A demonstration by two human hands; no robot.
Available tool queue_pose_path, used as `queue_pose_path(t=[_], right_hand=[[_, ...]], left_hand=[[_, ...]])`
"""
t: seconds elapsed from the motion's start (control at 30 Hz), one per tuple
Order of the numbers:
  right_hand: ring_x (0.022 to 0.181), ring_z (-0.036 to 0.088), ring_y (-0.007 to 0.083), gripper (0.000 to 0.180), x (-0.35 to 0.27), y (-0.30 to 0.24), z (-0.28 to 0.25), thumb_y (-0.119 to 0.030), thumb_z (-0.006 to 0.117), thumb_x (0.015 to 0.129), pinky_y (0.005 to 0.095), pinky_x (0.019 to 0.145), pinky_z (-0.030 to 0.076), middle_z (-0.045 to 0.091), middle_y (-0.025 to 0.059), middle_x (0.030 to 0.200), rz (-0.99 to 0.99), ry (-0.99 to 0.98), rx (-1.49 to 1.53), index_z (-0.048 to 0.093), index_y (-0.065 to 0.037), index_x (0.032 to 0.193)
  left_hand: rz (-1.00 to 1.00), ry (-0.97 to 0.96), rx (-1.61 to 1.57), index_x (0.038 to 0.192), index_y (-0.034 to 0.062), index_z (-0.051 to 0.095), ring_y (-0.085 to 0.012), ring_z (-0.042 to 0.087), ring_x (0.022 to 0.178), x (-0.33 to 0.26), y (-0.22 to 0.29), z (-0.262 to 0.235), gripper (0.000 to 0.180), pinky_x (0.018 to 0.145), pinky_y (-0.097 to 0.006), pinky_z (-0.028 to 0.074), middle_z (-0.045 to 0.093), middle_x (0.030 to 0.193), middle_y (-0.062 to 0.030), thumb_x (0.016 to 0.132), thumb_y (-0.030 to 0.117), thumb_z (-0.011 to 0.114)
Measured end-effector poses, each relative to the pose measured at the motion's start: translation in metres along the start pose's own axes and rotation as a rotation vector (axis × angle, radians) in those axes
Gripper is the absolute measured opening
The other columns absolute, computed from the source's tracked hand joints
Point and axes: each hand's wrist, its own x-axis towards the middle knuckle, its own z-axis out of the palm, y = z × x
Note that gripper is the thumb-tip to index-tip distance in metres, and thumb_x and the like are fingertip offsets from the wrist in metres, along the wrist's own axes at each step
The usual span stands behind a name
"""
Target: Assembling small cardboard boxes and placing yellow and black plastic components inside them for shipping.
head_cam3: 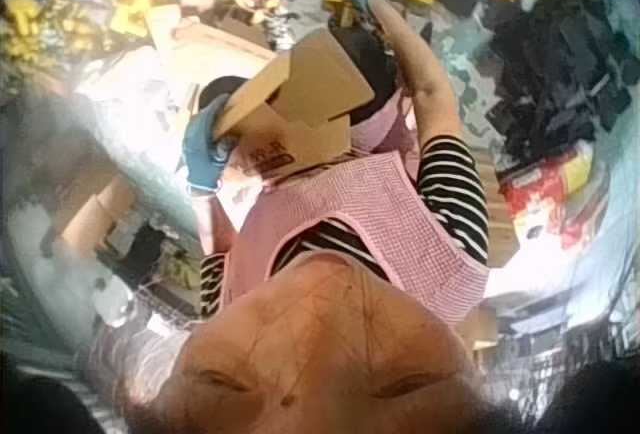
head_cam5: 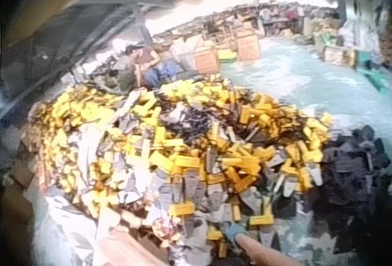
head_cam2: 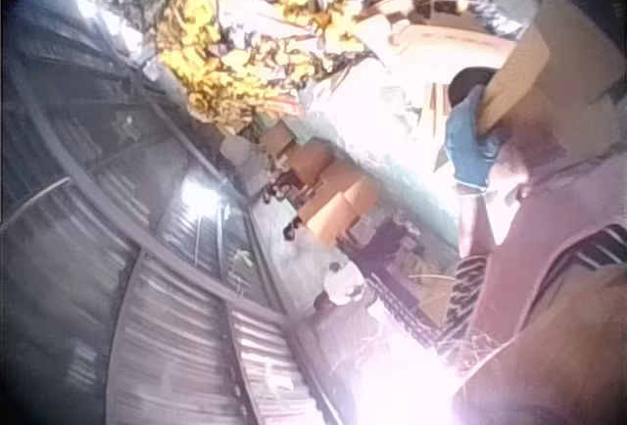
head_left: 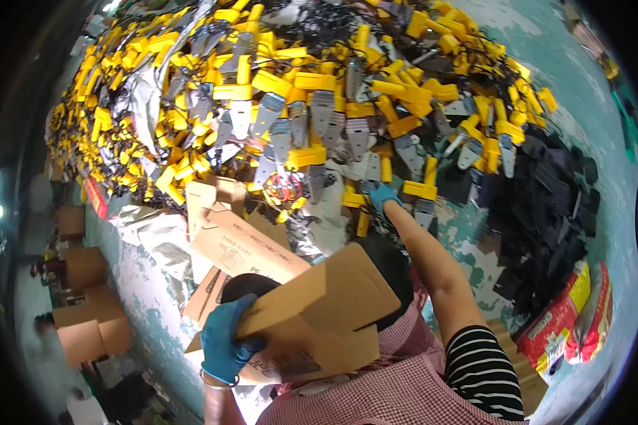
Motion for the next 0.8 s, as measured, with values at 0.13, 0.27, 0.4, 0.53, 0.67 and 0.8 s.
queue_pose_path(t=[0.13, 0.27, 0.4, 0.53, 0.67, 0.8], right_hand=[[0.123, 0.058, 0.0394, 0.07, 0.01, 0.01, 0.049, -0.041, 0.073, 0.08, 0.044, 0.098, 0.052, 0.058, 0.022, 0.136, 0.268, -0.022, -0.278, 0.053, 0.0, 0.133], [0.126, 0.056, 0.0397, 0.089, 0.006, -0.005, 0.052, -0.05, 0.08, 0.073, 0.0427, 0.103, 0.048, 0.055, 0.0271, 0.136, 0.077, -0.134, -0.323, 0.045, 0.004, 0.136], [0.122, 0.058, 0.0371, 0.085, 0.007, 0.041, 0.056, -0.044, 0.075, 0.082, 0.0448, 0.103, 0.046, 0.058, 0.0248, 0.135, 0.071, 0.047, -0.322, 0.039, -0.002, 0.147], [0.077, 0.063, 0.0297, 0.031, -0.033, 0.03, -0.015, -0.017, 0.058, 0.094, 0.0373, 0.072, 0.052, 0.064, 0.0149, 0.09, -0.014, -0.609, 0.847, 0.059, -0.006, 0.124], [0.089, 0.065, 0.0287, 0.03, -0.165, 0.059, -0.129, -0.017, 0.059, 0.093, 0.0375, 0.078, 0.052, 0.068, 0.0166, 0.107, -1.066, 0.275, 0.021, 0.062, -0.005, 0.12], [0.092, 0.066, 0.02, 0.037, -0.187, 0.142, -0.141, -0.035, 0.056, 0.096, 0.0334, 0.084, 0.052, 0.073, 0.0104, 0.109, 0.044, -0.034, 0.172, 0.071, -0.007, 0.116]], left_hand=[[-0.1, 0.0, -0.044, 0.123, 0.0069, 0.065, -0.0347, 0.065, 0.1, -0.006, 0.003, 0.002, 0.079, 0.087, -0.042, 0.051, 0.069, 0.113, -0.0143, 0.073, 0.068, 0.071], [-0.101, 0.036, 0.084, 0.123, 0.0064, 0.065, -0.0357, 0.065, 0.099, -0.013, 0.008, 0.001, 0.082, 0.089, -0.043, 0.05, 0.068, 0.112, -0.0149, 0.075, 0.073, 0.065], [0.01, 0.031, 0.079, 0.124, 0.0062, 0.063, -0.0362, 0.064, 0.099, 0.002, 0.012, 0.011, 0.084, 0.09, -0.044, 0.049, 0.068, 0.111, -0.0146, 0.075, 0.074, 0.063], [-0.019, 0.01, 0.117, 0.126, 0.0084, 0.062, -0.0349, 0.063, 0.101, -0.013, 0.009, 0.011, 0.076, 0.09, -0.044, 0.049, 0.068, 0.109, -0.0126, 0.075, 0.064, 0.071], [-0.038, 0.006, 0.085, 0.126, 0.0102, 0.063, -0.0339, 0.064, 0.101, -0.002, 0.006, 0.013, 0.067, 0.091, -0.043, 0.049, 0.068, 0.109, -0.0118, 0.068, 0.04, 0.078], [-0.046, 0.013, 0.054, 0.124, 0.0084, 0.065, -0.0343, 0.064, 0.097, 0.013, 0.012, 0.012, 0.065, 0.087, -0.043, 0.05, 0.068, 0.105, -0.0139, 0.07, 0.041, 0.076]])
